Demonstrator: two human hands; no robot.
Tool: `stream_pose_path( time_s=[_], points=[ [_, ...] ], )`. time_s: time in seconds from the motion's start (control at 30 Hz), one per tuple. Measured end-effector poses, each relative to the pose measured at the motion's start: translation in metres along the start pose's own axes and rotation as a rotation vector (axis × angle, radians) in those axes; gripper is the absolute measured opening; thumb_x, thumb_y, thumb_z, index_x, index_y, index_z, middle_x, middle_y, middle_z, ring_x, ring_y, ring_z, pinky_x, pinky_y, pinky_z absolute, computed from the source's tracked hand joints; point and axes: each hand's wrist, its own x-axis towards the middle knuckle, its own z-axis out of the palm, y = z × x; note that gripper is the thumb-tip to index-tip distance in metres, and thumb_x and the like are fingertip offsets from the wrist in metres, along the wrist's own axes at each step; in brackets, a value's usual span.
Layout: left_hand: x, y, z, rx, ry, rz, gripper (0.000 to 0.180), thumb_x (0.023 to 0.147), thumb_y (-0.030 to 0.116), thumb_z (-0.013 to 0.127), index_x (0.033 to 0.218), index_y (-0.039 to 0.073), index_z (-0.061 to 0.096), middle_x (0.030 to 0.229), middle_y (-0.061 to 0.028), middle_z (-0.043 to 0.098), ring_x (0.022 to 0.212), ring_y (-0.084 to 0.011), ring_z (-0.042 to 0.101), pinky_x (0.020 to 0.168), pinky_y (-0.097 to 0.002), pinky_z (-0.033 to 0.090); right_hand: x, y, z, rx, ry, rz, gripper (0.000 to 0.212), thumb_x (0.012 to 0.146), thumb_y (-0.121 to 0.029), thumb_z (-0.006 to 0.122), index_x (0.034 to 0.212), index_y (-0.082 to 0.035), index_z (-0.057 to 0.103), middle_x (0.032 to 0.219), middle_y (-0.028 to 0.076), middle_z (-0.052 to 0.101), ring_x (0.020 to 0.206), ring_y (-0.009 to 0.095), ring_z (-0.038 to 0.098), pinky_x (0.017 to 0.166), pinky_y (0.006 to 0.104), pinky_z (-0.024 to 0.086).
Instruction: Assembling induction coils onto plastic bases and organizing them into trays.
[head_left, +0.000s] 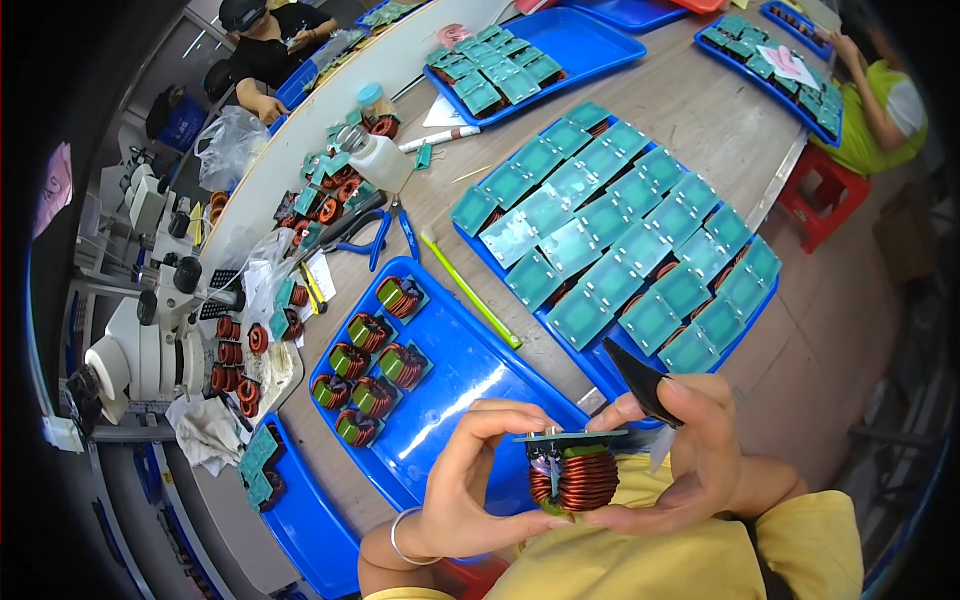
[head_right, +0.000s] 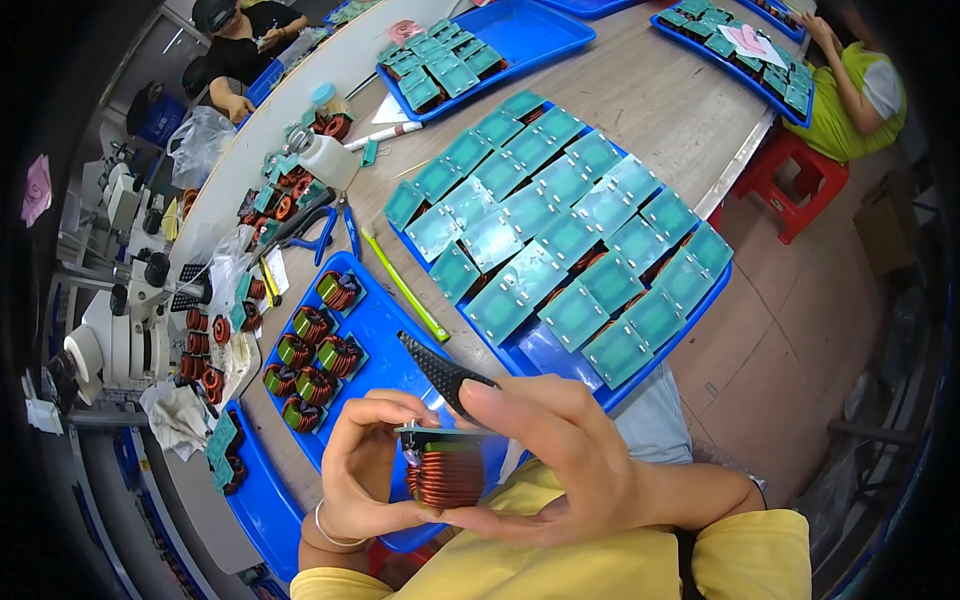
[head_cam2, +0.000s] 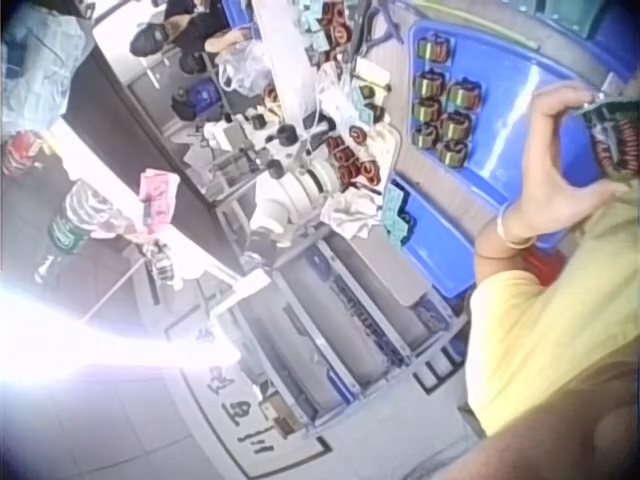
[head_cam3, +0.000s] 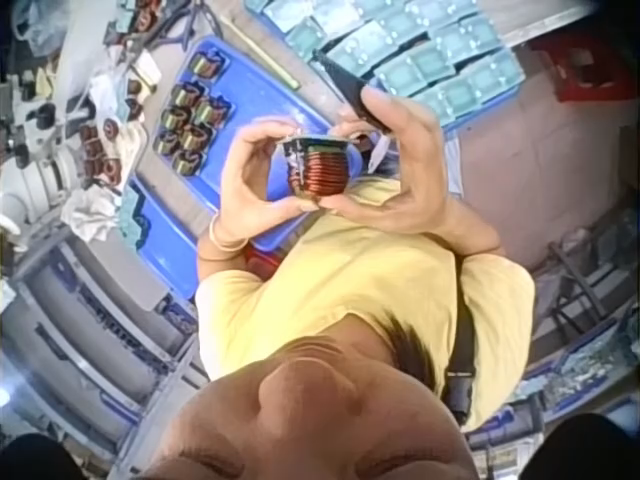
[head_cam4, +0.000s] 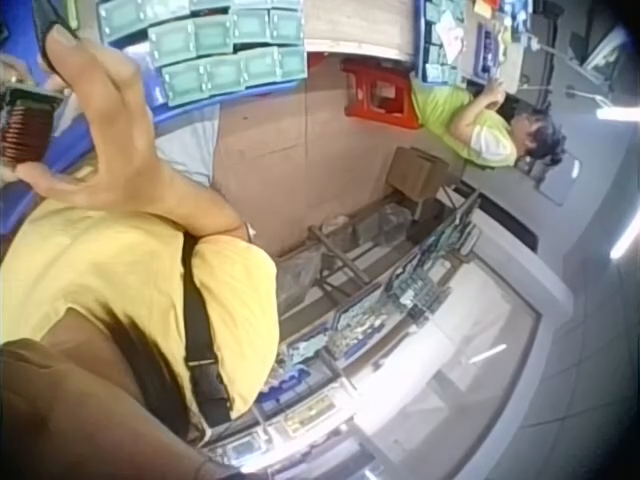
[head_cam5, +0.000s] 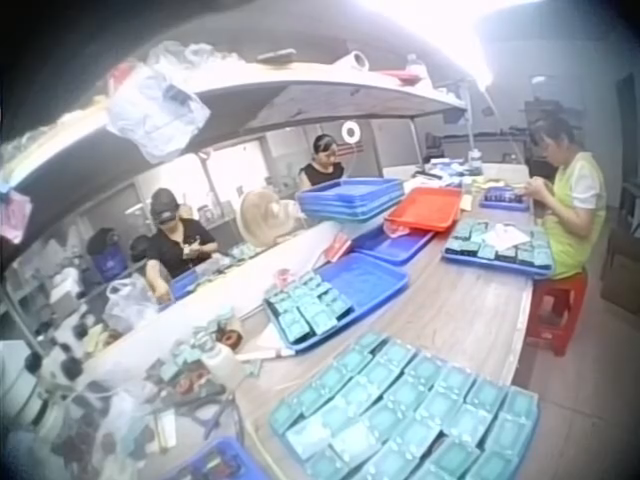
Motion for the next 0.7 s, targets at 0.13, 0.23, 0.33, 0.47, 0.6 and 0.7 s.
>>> stream_pose_path(
  time_s=[0.13,0.23,0.33,0.47,0.6,0.7],
  points=[
    [0.0,0.0,-0.001,0.001,-0.01,-0.024,0.069,0.053,0.009,0.084,0.109,0.002,0.045,0.104,-0.0135,0.05,0.098,-0.0222,0.05,0.088,-0.0338,0.038,0.004,-0.001,0.002,-0.028,0.031,-0.004,0.074,0.058,-0.012,0.082,0.118,0.009,0.044,0.107,0.017,0.05,0.089,0.023,0.055,0.067,0.0255,0.046],
    [0.001,0.001,-0.001,-0.034,-0.008,-0.042,0.067,0.054,0.008,0.083,0.109,0.002,0.045,0.104,-0.0136,0.051,0.099,-0.0225,0.051,0.088,-0.034,0.038,0.003,-0.001,0.003,-0.052,0.036,-0.044,0.072,0.058,-0.012,0.082,0.117,0.009,0.046,0.105,0.016,0.05,0.086,0.024,0.055,0.066,0.0283,0.046],
    [0.002,0.002,-0.005,-0.013,-0.111,0.026,0.068,0.061,0.001,0.078,0.117,-0.002,0.041,0.115,-0.0172,0.046,0.109,-0.0268,0.048,0.096,-0.0383,0.037,0.005,0.003,0.006,-0.064,0.075,-0.161,0.068,0.059,-0.012,0.081,0.116,0.005,0.047,0.105,0.014,0.05,0.086,0.024,0.057,0.066,0.0302,0.046],
    [0.005,0.003,-0.004,0.025,-0.1,0.029,0.066,0.062,-0.001,0.076,0.118,-0.001,0.041,0.115,-0.0179,0.048,0.111,-0.028,0.047,0.096,-0.0387,0.036,0.006,0.004,0.009,-0.079,0.084,-0.215,0.065,0.06,-0.01,0.08,0.116,0.002,0.048,0.105,0.013,0.051,0.086,0.023,0.058,0.067,0.0309,0.045],
    [0.006,0.004,-0.001,0.071,-0.037,-0.009,0.064,0.055,0.003,0.079,0.109,0.001,0.044,0.108,-0.0164,0.052,0.104,-0.0267,0.051,0.092,-0.038,0.039,0.011,0.001,0.001,-0.134,-0.024,-0.232,0.081,0.058,-0.012,0.082,0.124,-0.001,0.036,0.105,0.013,0.046,0.087,0.024,0.059,0.065,0.0309,0.045],
    [0.003,0.001,-0.002,0.003,-0.079,0.02,0.067,0.062,-0.001,0.077,0.118,-0.001,0.041,0.114,-0.0177,0.049,0.11,-0.0287,0.048,0.095,-0.0385,0.037,0.009,0.002,0.005,-0.114,-0.037,-0.203,0.084,0.058,-0.012,0.082,0.125,0.001,0.033,0.106,0.014,0.046,0.087,0.025,0.058,0.065,0.0313,0.045]
  ],
)
